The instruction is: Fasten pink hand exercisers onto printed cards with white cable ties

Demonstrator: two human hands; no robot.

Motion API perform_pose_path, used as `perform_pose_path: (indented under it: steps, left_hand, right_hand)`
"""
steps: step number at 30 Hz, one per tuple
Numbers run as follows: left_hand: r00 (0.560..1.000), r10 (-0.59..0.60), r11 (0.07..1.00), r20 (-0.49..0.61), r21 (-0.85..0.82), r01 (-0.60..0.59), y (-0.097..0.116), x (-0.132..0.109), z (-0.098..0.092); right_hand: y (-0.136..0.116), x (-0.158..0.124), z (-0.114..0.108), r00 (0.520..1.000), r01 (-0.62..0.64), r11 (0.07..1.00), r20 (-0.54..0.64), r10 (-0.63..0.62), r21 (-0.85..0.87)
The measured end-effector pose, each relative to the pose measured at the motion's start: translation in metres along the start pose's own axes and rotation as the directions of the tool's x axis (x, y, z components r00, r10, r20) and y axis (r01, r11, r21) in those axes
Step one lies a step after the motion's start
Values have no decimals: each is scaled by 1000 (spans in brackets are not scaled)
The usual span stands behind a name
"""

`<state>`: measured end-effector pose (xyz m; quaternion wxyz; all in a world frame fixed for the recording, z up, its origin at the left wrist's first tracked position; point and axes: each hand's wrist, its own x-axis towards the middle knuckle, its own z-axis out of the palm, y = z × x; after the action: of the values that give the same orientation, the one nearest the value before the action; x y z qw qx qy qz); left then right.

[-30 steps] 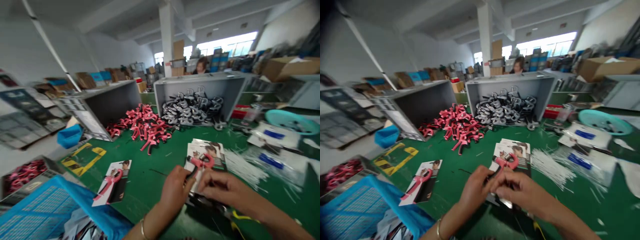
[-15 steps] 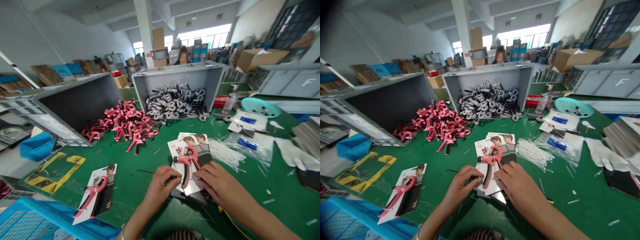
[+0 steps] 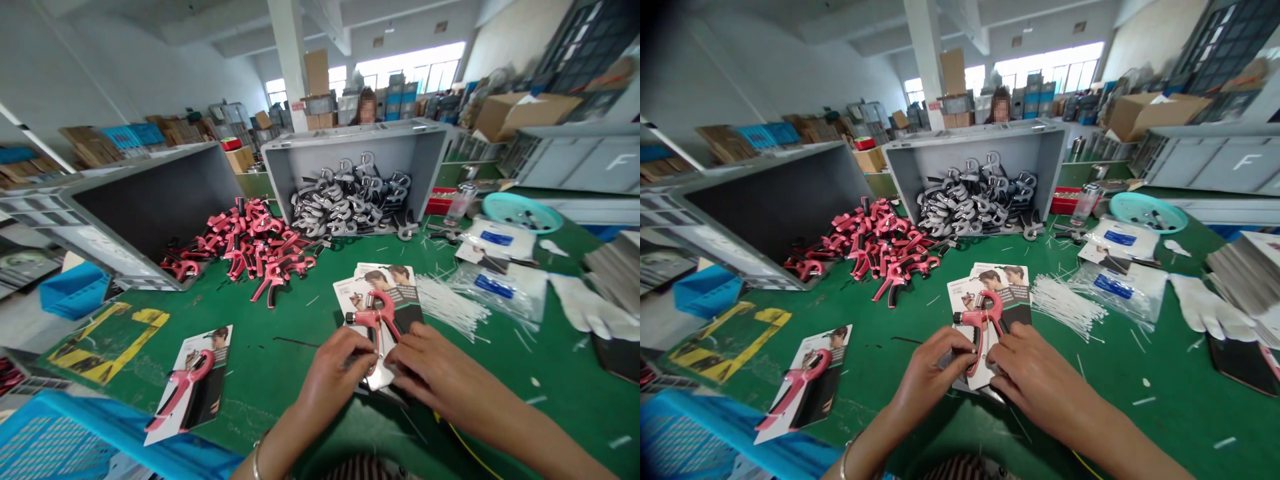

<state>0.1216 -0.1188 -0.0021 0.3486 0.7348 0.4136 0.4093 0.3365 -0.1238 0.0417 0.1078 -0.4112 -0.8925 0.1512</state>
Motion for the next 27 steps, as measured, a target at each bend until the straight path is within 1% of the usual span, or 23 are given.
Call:
perform_pose_path:
  steps: [3,6,8,12,15,18,19,22,23,24,27]
  left_hand:
    - [1000,0,999,-23,-44,-1,-3,-3,7]
    - [999,10,998,-43,-58,-12,-6,-5,7]
    - [998,11,999,-54,-39,-14,-8,-4,4]
    - [998,-23,998,-60,-58,19,-8,-3,0]
    - [997,-43,995,-66,-92,37,-6,-3,1]
    - [995,-51,994,-88,-100,43,-5,0,4]
    - [994,-56,994,-94,-102,46,-4,1,4]
    - [993,-78,990,-93,-122,66,-4,4,4]
    - [991,-95,987,-90,-135,83,-4,5,3]
    - [989,-117,983,-86,-151,103,-4,5,2]
    - [980,-184,964,-75,-207,166,-5,4,-1]
  right_hand:
    - [-1,-3,1,1000,-10,999,-24,9,-30]
    - [-1,-2,4,998,-27,998,-62,23,-65]
    - [0,1,6,998,-18,1000,-67,19,14]
    - [5,9,7,994,-10,962,-102,40,274]
    - [11,13,11,986,11,939,-162,48,344]
    - [14,16,18,972,60,935,-235,25,348]
    - [14,17,20,967,44,934,-251,50,354]
    - [11,19,24,948,-79,916,-256,192,393]
    - [10,20,24,941,-104,912,-258,220,397]
    - [10,20,23,938,-108,915,-265,224,389]
    - [10,19,20,948,-47,947,-283,142,319]
